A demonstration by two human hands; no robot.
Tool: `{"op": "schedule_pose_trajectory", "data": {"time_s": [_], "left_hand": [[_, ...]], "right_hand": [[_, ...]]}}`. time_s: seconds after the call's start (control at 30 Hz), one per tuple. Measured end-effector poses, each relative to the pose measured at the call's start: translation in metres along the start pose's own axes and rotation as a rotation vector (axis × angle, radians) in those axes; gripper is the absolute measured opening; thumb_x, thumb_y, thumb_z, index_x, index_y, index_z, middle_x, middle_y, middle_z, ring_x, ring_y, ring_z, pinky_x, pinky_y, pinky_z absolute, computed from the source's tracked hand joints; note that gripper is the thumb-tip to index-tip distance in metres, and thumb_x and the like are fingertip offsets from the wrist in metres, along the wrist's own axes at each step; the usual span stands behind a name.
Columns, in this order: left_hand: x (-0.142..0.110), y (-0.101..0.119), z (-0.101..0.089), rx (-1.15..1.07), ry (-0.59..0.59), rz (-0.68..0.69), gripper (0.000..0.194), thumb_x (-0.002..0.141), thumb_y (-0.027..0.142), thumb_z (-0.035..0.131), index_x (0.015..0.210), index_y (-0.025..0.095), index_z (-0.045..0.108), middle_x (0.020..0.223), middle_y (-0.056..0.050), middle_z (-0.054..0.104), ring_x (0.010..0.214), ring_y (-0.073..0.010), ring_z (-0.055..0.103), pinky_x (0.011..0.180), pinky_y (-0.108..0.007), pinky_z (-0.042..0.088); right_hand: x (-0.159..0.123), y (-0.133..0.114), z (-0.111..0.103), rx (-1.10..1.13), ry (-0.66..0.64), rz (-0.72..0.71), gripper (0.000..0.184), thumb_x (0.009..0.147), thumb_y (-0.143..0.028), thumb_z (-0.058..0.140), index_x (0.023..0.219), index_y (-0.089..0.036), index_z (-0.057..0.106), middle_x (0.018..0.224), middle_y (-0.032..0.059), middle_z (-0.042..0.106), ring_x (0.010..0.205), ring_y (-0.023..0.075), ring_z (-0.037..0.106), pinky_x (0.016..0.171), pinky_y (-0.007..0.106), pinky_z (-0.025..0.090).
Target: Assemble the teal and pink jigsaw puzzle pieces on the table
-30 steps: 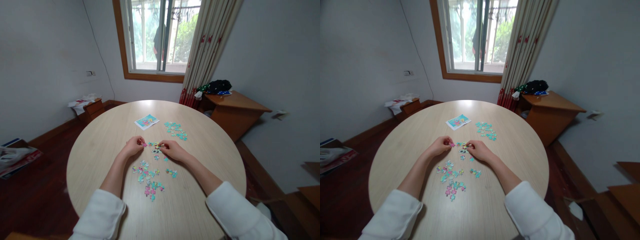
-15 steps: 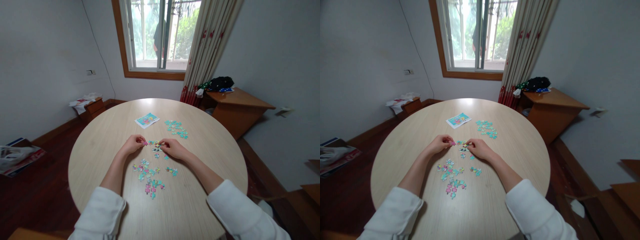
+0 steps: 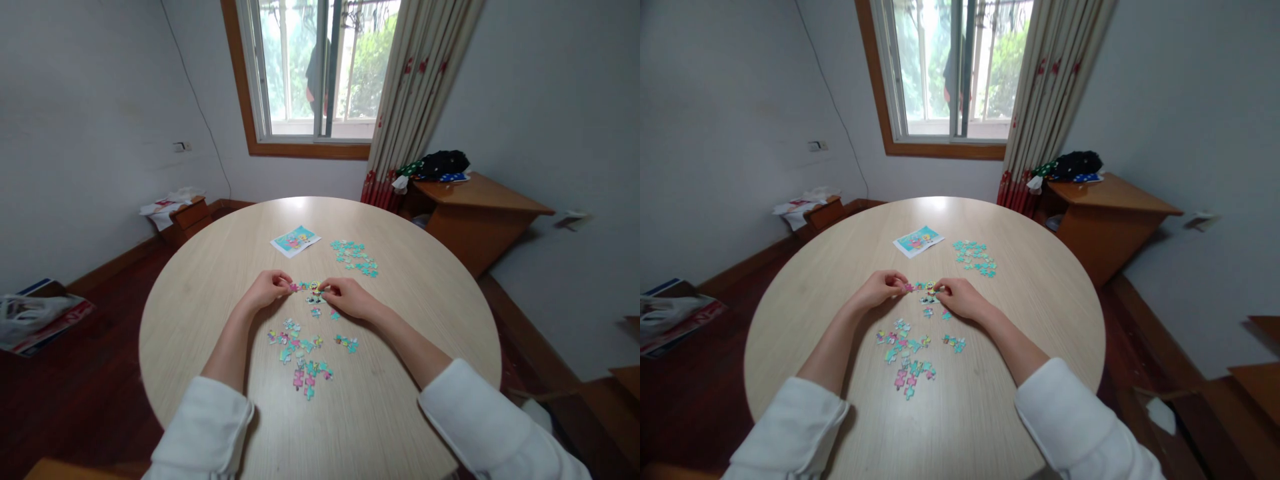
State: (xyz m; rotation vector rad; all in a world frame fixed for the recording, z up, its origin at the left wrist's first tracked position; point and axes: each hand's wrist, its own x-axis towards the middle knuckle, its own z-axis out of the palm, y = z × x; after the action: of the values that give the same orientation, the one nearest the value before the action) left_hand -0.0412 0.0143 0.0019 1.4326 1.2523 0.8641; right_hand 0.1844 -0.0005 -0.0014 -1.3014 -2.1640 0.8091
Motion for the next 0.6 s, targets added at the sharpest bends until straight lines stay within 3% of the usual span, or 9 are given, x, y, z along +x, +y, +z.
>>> {"op": "schedule_pose_trajectory", "data": {"time_s": [0.5, 0.6], "left_hand": [[-0.0034, 0.0050, 0.0023, 0.024, 0.006, -0.011, 0.024, 0.056, 0.024, 0.075, 0.071, 0.011, 0.064, 0.051, 0.003, 0.052, 0.042, -0.0056, 0.036, 0.043, -0.022, 0.022], [-0.0021, 0.0042, 0.0026, 0.062, 0.035, -0.015, 0.025, 0.059, 0.025, 0.073, 0.079, 0.010, 0.067, 0.052, 0.002, 0.054, 0.044, -0.0063, 0.037, 0.045, -0.022, 0.024]], "right_hand": [[0.0005, -0.0003, 0.0002, 0.005, 0.010, 0.000, 0.021, 0.079, -0.019, 0.054, 0.093, -0.014, 0.070, 0.058, -0.0027, 0.053, 0.054, 0.0096, 0.042, 0.057, 0.022, 0.034], [0.0005, -0.0001, 0.0002, 0.008, 0.010, -0.003, 0.021, 0.079, -0.018, 0.054, 0.093, -0.014, 0.070, 0.058, -0.0028, 0.053, 0.054, 0.0096, 0.043, 0.058, 0.022, 0.034]]}}
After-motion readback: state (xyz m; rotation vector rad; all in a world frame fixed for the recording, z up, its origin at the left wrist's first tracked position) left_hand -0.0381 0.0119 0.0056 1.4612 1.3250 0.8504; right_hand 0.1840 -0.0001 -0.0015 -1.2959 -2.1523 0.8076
